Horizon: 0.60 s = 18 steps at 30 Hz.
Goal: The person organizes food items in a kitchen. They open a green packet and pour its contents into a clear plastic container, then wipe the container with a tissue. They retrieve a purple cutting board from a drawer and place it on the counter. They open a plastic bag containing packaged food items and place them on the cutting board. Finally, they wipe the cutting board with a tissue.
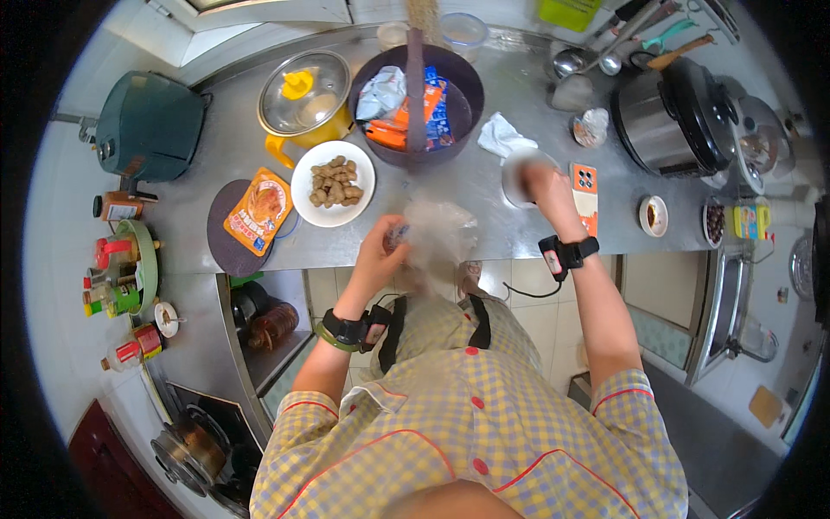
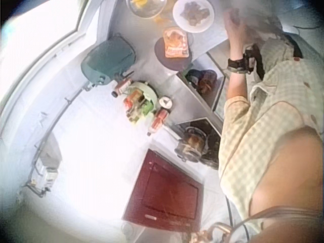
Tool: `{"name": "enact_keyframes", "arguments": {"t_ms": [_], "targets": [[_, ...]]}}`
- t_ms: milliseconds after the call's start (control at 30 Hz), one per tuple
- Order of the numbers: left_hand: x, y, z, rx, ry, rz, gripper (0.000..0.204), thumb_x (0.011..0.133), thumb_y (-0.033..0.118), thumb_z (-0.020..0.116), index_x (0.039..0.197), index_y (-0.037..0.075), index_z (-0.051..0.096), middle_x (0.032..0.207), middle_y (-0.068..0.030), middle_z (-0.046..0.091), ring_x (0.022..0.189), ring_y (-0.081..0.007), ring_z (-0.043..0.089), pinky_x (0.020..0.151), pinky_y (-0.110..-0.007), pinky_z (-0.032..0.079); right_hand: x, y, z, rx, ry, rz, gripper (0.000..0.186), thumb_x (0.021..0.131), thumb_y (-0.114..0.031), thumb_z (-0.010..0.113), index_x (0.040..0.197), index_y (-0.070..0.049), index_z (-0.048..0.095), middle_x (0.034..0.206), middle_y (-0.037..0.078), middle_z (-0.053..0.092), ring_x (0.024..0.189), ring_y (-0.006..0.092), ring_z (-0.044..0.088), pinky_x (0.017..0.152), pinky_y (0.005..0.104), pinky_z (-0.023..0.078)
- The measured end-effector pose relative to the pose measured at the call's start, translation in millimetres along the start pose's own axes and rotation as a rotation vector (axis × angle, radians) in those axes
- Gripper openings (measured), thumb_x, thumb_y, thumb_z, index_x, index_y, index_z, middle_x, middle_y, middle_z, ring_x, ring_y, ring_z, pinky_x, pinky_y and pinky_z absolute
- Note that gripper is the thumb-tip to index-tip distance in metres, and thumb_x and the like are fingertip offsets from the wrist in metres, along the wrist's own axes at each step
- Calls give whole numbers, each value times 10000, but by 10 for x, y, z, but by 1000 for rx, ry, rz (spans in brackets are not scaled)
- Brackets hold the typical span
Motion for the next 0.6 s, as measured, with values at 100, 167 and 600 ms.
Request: {"name": "enact_keyframes", "arguments": {"t_ms": [100,167,600], "targets": [[10,-64,-73,28,-5,-5,329,787,-14,555,1106,36,496,915,-11,536,744,-61,513,627,-210,445,-12,-69,-34,22,-38,33,102,806,-53,535,863,-51,620,837,158,622,770,371,587,696,434,473],[28,-78,-115,103,-52,27,340,803,-17,553,1130,32,474,957,-15,529,748,-67,533,626,-214,465,-38,-170,-79,-30,43,-44,118,810,-57,540,903,-52,613,876,153,604,773,367,586,687,426,473],[273,522,654,331,-188,185,205,761,50,594,952,0,541,845,-125,610,717,-227,613,643,-312,469,-756,-1384,-342,478,-211,49,472,709,26,623,1165,-44,523,966,84,568,658,147,532,583,257,439]]}}
Point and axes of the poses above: each hand's wrist, its own x-axis towards the middle knuckle, its own z-axis out of the palm, y = z × x, the point moved 2 cm from there along x, towards the middle knuckle
